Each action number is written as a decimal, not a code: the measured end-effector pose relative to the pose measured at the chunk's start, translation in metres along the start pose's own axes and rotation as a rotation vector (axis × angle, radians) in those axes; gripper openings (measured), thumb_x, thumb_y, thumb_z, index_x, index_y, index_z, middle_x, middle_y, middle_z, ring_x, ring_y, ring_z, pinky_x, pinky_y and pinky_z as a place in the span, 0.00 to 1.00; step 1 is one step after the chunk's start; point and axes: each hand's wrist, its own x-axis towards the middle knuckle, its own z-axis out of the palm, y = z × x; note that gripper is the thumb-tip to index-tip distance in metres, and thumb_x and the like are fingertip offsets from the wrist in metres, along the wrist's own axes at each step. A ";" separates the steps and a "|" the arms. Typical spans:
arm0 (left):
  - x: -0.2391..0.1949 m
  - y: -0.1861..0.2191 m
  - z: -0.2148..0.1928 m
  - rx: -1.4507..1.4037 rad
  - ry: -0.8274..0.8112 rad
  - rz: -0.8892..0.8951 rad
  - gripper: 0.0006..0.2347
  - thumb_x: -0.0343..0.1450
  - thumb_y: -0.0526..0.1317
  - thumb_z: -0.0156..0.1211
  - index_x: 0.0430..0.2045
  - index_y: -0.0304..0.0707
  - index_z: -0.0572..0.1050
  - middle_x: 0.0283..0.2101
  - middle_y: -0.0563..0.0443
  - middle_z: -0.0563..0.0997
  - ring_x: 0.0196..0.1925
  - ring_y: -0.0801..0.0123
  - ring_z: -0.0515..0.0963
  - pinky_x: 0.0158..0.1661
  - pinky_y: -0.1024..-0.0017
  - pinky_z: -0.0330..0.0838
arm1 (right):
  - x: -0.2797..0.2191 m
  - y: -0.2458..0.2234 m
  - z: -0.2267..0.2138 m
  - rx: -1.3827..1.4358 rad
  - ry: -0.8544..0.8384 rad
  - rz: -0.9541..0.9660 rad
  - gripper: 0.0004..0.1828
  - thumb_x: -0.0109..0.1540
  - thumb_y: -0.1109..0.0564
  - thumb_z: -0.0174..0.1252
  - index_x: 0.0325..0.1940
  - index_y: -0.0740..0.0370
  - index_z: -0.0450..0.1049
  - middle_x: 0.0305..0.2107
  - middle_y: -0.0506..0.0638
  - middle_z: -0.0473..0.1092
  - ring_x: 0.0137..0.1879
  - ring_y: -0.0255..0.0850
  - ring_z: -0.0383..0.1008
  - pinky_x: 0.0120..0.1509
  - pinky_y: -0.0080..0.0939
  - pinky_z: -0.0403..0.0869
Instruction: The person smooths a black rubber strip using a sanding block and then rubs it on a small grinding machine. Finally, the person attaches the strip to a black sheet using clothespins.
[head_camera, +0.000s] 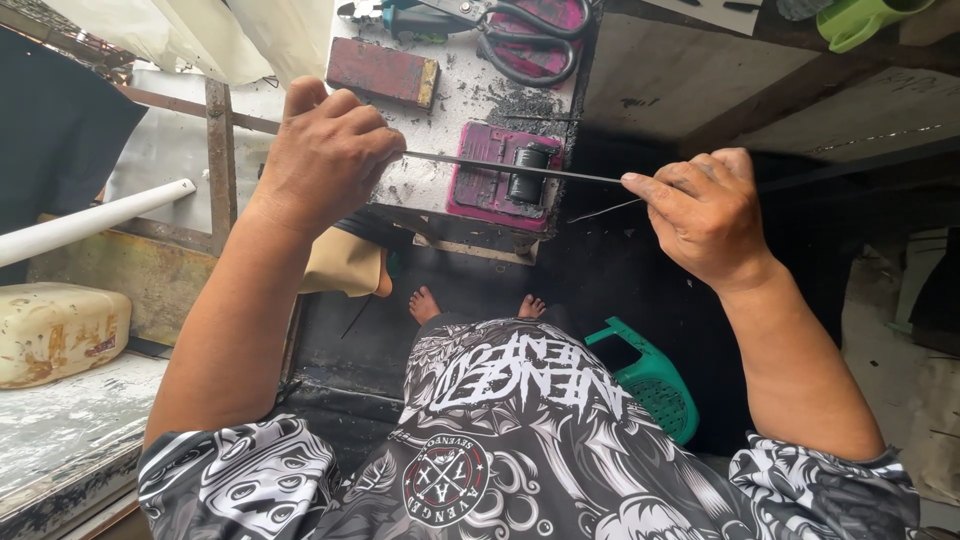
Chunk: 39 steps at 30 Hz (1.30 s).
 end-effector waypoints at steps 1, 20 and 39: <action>0.004 0.003 -0.002 0.016 -0.008 0.009 0.12 0.72 0.34 0.68 0.21 0.60 0.78 0.25 0.67 0.72 0.31 0.69 0.69 0.53 0.68 0.59 | -0.003 0.001 -0.002 -0.007 -0.001 0.012 0.18 0.63 0.74 0.69 0.49 0.55 0.86 0.33 0.46 0.76 0.36 0.42 0.72 0.51 0.46 0.65; 0.064 0.055 0.005 -0.101 -0.093 0.160 0.07 0.72 0.38 0.69 0.25 0.56 0.79 0.25 0.65 0.71 0.34 0.66 0.70 0.55 0.62 0.58 | -0.077 0.030 -0.037 -0.062 0.039 0.155 0.17 0.64 0.77 0.73 0.47 0.57 0.87 0.33 0.46 0.77 0.37 0.43 0.74 0.55 0.47 0.64; 0.088 0.062 -0.007 -0.275 -0.137 0.152 0.06 0.74 0.43 0.68 0.25 0.59 0.83 0.25 0.68 0.80 0.32 0.66 0.71 0.49 0.61 0.59 | -0.100 0.039 -0.051 -0.084 0.041 0.207 0.14 0.64 0.76 0.74 0.46 0.60 0.88 0.35 0.48 0.80 0.41 0.44 0.78 0.56 0.46 0.64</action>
